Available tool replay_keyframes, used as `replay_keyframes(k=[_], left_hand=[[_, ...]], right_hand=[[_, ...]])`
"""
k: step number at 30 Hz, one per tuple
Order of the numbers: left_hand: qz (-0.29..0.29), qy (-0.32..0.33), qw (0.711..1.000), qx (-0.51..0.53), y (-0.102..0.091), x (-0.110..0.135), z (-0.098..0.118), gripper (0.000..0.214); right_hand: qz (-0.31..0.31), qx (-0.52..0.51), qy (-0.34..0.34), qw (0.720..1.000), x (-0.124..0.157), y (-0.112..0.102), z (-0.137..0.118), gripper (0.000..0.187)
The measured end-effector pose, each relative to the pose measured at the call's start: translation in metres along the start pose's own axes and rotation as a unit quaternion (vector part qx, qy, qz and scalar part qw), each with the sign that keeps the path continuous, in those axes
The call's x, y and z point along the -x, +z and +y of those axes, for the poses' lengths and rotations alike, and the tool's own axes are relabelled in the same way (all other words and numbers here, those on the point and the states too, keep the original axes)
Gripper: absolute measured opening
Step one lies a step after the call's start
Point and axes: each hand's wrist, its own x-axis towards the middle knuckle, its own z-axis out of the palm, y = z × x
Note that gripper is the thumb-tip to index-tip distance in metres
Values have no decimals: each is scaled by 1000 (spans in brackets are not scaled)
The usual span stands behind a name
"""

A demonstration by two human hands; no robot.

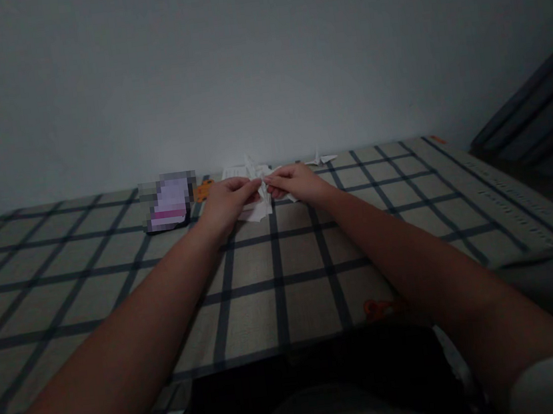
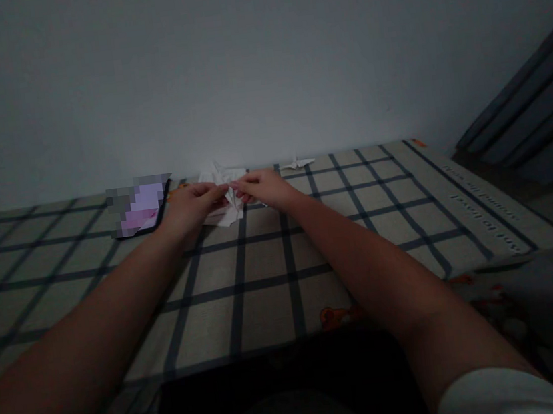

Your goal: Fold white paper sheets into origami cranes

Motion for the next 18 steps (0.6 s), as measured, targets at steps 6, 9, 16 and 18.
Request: replay_keyframes(k=[6,9,16,18], left_hand=[[33,32,998,-48,2,6,8,32],[25,27,999,-30,2,5,6,34],[-1,-22,999,38,4,4,7,34],[-7,-33,998,54,5,5,9,33]], right_hand=[[-20,-2,14,1000,1,1,-2,15],[-23,5,3,1000,0,0,1,17],[-20,30,-18,999,1,-1,2,21],[-16,35,-15,999,2,-1,1,20]])
